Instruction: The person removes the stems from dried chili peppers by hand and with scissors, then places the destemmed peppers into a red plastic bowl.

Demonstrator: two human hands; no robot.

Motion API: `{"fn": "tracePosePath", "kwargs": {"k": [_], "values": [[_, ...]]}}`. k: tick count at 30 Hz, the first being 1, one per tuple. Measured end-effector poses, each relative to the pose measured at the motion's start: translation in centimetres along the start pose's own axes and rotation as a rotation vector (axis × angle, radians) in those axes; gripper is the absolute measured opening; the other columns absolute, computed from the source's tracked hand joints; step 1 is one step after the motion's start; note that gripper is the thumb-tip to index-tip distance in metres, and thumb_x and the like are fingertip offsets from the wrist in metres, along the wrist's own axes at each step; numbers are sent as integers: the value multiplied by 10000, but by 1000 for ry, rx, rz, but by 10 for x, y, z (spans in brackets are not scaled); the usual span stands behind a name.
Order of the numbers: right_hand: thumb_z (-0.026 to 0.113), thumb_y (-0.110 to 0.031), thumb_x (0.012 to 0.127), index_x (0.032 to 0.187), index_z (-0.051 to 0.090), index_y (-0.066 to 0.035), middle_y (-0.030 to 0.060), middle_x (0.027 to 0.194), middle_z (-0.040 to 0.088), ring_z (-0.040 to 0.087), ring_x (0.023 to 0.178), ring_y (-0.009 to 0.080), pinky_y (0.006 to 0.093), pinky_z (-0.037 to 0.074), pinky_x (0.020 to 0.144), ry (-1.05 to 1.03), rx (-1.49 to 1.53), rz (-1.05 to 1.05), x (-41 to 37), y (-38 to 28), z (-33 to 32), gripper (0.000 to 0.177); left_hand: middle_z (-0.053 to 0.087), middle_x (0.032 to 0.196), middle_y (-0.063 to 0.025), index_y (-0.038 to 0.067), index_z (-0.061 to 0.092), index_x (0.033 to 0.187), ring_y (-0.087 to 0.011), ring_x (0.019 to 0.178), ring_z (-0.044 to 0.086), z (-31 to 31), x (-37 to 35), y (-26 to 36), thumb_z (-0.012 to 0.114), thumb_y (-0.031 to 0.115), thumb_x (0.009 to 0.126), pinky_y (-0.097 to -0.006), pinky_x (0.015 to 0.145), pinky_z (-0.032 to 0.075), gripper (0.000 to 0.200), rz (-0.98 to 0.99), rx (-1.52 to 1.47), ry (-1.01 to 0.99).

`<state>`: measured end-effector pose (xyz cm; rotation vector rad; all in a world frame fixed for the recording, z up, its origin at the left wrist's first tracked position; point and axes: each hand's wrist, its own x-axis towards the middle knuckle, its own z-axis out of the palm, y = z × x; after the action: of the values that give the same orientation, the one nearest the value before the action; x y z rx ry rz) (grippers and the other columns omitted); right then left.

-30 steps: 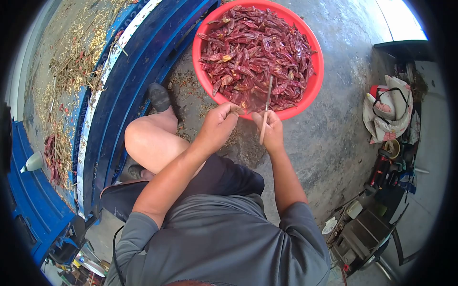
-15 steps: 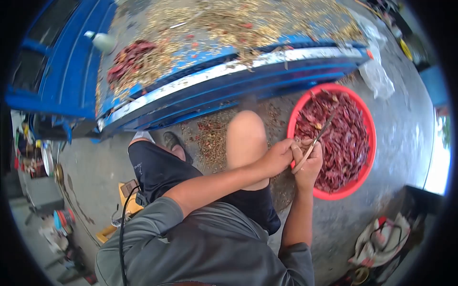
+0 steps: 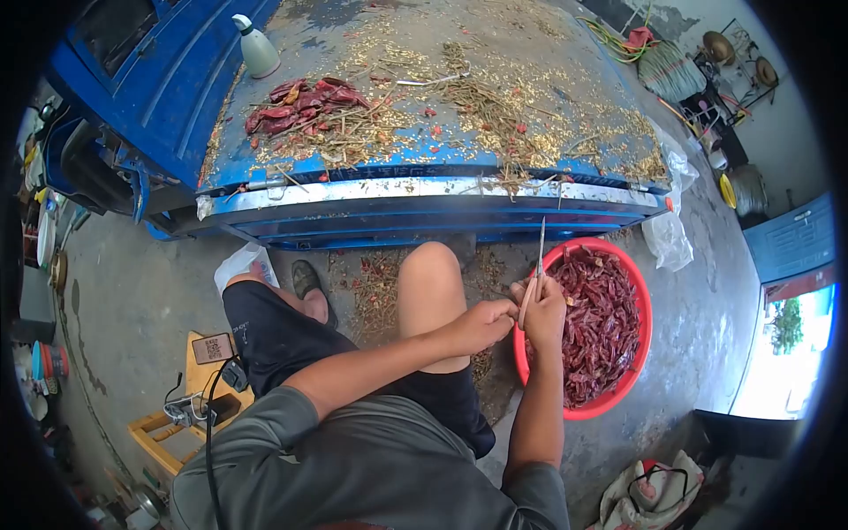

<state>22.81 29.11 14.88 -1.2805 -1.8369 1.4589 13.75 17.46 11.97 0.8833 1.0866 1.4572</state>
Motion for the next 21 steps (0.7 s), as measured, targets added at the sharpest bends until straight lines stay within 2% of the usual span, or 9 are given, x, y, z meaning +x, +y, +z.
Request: {"fn": "tracePosePath", "kwargs": {"k": [3,4,7,9,11,15,17,19,21], "values": [[690,-85,895,868,591,-6,22,670,528,507,632,97,292,438,582,58,-321,-176,15,-34,9,130,493,651,43,50,603,1115,-48,521,455,1,-2,-2,470,120,974,-234,466,367,206,66,-121,-18],[712,-94,871,820,576,-3,54,651,487,461,597,110,316,404,558,87,-359,-345,23,-49,16,172,489,659,48,47,604,1152,-45,530,454,0,-2,0,462,120,977,-226,472,364,237,91,-192,-10],[755,-162,821,784,569,11,122,676,489,480,620,261,392,406,610,83,-655,-534,55,-91,33,257,479,666,55,34,590,1214,-42,552,459,-12,-3,3,452,131,987,-211,495,362,283,-17,-371,-189],[751,-183,817,800,589,10,141,700,516,488,653,326,420,417,641,96,-723,-517,92,-105,53,252,501,688,35,17,582,1219,-44,602,475,-16,-13,-7,467,150,995,-202,528,375,285,-5,-366,-338],[734,-217,815,790,614,14,202,730,592,579,724,370,442,438,659,35,-694,-647,106,-134,82,262,511,699,27,11,579,1219,-55,614,479,-22,-36,1,461,150,1002,-213,530,389,284,36,-223,-336],[738,-271,789,846,660,0,213,748,618,603,729,394,455,461,671,-64,-1005,-528,151,-160,133,288,510,691,22,7,577,1220,-64,614,490,-59,-74,-12,464,155,1007,-236,542,412,283,55,-359,-345],[752,-268,763,866,689,-11,213,735,626,599,690,404,468,466,665,-97,-1041,-582,167,-165,150,283,530,687,9,13,633,1132,-82,616,506,-89,-97,-11,481,149,1006,-253,559,427,239,-217,-387,-71],[734,-298,775,897,714,-24,214,767,655,635,731,407,473,488,678,-150,-1089,-570,176,-173,162,300,575,699,-16,27,681,1007,-103,615,542,-119,-109,-64,528,144,979,-265,572,444,194,-61,-109,277],[706,-348,793,912,721,-28,219,835,685,665,803,408,468,516,720,-170,-1273,-489,188,-179,172,342,614,722,-23,36,695,930,-104,622,564,-146,-121,-111,560,127,945,-279,573,450,164,-159,73,815]]}}
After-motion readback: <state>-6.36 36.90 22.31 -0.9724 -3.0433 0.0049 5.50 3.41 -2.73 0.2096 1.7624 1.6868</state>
